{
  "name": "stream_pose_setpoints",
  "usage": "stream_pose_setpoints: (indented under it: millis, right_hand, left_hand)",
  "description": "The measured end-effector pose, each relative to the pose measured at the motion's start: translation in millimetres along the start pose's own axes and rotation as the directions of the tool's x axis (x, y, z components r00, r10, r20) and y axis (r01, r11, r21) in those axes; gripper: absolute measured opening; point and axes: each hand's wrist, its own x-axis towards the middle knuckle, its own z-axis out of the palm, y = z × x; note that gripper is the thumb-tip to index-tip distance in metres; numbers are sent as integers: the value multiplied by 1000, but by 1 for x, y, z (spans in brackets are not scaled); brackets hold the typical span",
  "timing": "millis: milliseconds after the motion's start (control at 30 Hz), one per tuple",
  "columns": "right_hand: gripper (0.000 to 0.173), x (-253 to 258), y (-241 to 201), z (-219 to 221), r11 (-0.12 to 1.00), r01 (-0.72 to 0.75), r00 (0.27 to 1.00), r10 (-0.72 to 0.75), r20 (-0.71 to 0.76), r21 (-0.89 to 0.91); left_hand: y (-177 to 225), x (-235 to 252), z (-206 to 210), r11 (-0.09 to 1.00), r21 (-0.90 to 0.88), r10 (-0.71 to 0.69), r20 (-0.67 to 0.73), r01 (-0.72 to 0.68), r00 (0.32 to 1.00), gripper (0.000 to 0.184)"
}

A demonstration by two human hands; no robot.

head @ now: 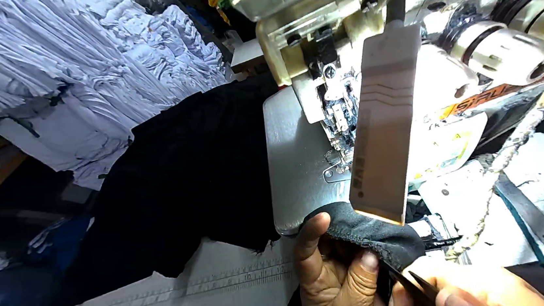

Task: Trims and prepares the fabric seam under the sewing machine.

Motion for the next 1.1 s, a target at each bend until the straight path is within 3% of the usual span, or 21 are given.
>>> stream_pose_setpoints:
  millis: [267, 433, 767, 1000, 1100]
  right_hand:
    - [46, 0, -1, 0, 999, -52, 997, 52, 49, 4]
    - [45, 1, -3, 0, 996, -26, 998, 31, 58, -81]
    - [42, 1, 0, -3, 996, -59, 997, 62, 42, -59]
    - [46, -1, 5, -1, 999, -14, 1000, 14, 11, -41]
    - [48, -2, 7, -2, 998, 9, 1000, -9, 14, -59]
  left_hand:
    - [2, 0, -8, 994, -80, -71, 41, 74, 997, 42]
    - [0, 0, -9, 993, -92, -73, 60, 78, 996, 43]
    - [-4, 0, -10, 997, -54, -42, 97, 47, 994, 46]
    - [-5, 3, -19, 997, -42, -48, 282, 63, 958, 49]
    - [-3, 4, -18, 998, -22, -55, 275, 64, 960, 56]
